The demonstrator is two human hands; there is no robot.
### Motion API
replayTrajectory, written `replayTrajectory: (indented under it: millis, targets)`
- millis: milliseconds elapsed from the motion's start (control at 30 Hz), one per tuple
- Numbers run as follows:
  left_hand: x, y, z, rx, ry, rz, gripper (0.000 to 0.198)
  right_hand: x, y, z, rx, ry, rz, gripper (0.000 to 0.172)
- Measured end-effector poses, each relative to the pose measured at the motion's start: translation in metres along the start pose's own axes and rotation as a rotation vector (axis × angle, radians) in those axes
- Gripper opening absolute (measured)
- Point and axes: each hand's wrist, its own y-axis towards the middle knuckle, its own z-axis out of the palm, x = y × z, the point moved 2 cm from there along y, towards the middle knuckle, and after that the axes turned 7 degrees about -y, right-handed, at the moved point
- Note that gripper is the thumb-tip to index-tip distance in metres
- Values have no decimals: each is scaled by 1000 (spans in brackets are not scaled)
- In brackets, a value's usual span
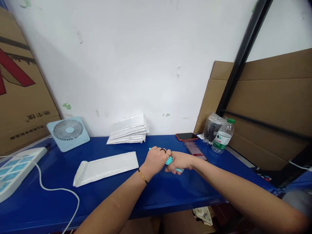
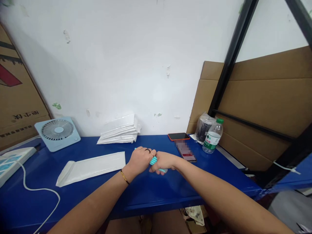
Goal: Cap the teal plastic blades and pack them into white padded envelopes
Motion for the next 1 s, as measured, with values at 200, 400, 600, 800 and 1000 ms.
replayTrajectory:
  millis: [200, 400, 600, 800, 1000]
  targets:
    - [-16, -4, 4, 251, -122, -282, 20, 0, -27, -1, -533, -694, 43, 13]
    - [-32, -20, -5, -44, 10, 80, 26, -23, -34, 25, 457, 535, -53, 24]
    - [-32, -36, -5, -16, -93, 298, 34, -16, -44, 73, 736, 1068, -122, 34]
    - [-36, -47, -20, -21, -51, 23, 33, -22, -45, 72, 334, 951, 8, 28]
    - [31, -89, -4, 116, -92, -878, 85, -50, -48, 50, 88, 864, 8, 34]
